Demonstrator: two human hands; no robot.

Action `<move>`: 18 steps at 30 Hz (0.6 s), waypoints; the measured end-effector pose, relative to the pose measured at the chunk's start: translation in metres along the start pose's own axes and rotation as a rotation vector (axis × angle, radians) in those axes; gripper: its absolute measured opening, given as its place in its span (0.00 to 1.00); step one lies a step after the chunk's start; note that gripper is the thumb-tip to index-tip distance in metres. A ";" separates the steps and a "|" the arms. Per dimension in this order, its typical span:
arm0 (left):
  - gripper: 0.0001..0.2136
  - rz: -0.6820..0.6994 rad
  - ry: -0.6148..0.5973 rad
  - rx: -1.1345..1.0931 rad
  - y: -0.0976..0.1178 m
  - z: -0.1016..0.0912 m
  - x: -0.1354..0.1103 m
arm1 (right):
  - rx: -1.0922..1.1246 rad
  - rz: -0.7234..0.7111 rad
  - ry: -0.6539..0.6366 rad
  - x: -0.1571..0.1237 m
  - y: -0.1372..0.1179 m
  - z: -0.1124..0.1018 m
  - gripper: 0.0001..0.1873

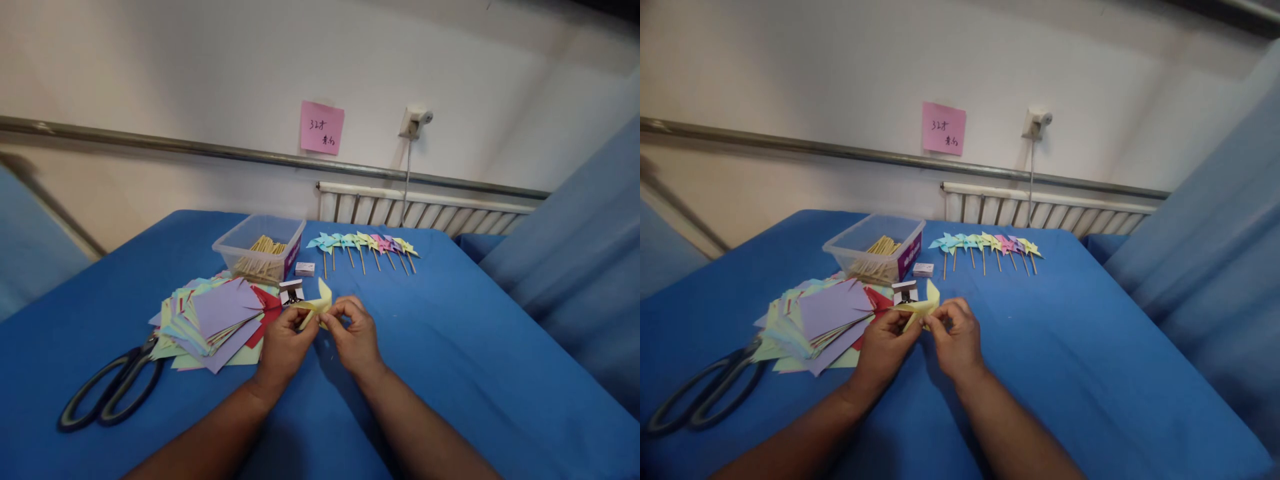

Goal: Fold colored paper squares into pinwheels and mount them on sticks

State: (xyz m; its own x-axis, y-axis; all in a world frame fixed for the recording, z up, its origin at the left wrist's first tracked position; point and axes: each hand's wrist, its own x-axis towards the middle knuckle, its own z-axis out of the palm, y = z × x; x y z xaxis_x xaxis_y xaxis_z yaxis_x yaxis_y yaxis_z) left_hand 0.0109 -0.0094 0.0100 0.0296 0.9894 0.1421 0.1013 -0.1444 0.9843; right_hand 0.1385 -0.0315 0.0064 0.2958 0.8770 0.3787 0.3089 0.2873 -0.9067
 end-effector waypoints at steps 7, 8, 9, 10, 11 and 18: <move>0.08 -0.040 0.003 -0.018 0.003 -0.001 0.000 | 0.337 0.229 -0.059 0.002 0.008 0.006 0.11; 0.08 -0.039 0.004 -0.015 0.004 -0.001 0.000 | 0.401 0.267 -0.058 0.002 0.009 0.008 0.12; 0.08 -0.038 0.004 -0.014 0.005 -0.001 0.000 | 0.459 0.292 -0.050 0.002 0.010 0.009 0.14; 0.08 -0.038 0.000 -0.014 0.005 -0.001 0.000 | 0.507 0.306 -0.040 0.002 0.010 0.011 0.16; 0.09 -0.040 -0.006 -0.019 0.005 -0.001 -0.001 | 0.547 0.312 -0.033 0.002 0.010 0.012 0.18; 0.08 -0.044 -0.037 -0.053 0.005 -0.001 0.000 | 0.611 0.348 -0.060 0.003 0.007 0.012 0.25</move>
State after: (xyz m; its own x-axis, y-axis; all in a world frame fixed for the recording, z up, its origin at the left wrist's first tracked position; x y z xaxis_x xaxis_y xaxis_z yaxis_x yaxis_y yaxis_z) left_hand 0.0105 -0.0101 0.0154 0.0634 0.9934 0.0954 0.0504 -0.0987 0.9938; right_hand 0.1305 -0.0224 -0.0015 0.2291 0.9720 0.0525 -0.3624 0.1352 -0.9222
